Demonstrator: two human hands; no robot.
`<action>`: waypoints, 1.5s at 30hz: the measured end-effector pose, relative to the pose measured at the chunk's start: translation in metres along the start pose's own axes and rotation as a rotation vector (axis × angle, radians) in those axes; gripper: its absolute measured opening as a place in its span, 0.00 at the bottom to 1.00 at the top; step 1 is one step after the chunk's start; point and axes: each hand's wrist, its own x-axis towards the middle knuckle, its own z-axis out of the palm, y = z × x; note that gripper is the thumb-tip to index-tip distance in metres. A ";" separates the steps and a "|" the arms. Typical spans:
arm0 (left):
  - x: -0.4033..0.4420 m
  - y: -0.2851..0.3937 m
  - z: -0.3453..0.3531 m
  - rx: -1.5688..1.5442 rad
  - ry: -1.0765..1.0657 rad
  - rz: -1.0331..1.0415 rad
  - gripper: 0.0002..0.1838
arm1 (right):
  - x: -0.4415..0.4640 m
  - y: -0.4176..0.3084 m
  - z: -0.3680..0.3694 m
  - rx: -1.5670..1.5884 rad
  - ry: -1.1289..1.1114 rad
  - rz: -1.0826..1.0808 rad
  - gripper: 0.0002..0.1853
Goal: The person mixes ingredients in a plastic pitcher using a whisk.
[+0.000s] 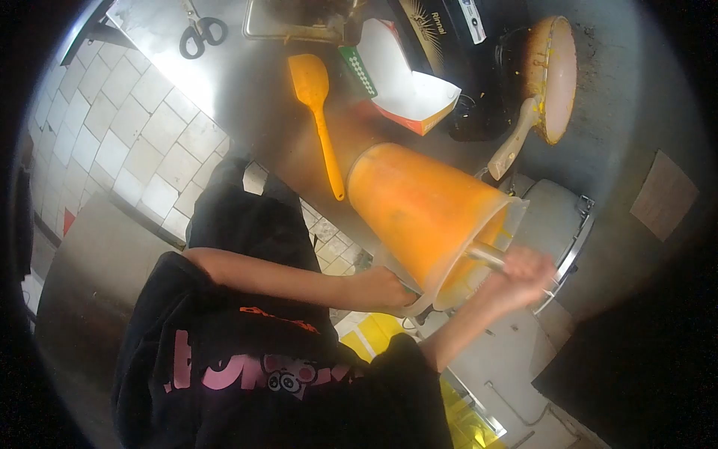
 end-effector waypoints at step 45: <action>0.001 0.003 -0.008 0.015 -0.029 0.004 0.15 | -0.008 -0.011 0.015 -0.061 0.063 -0.046 0.18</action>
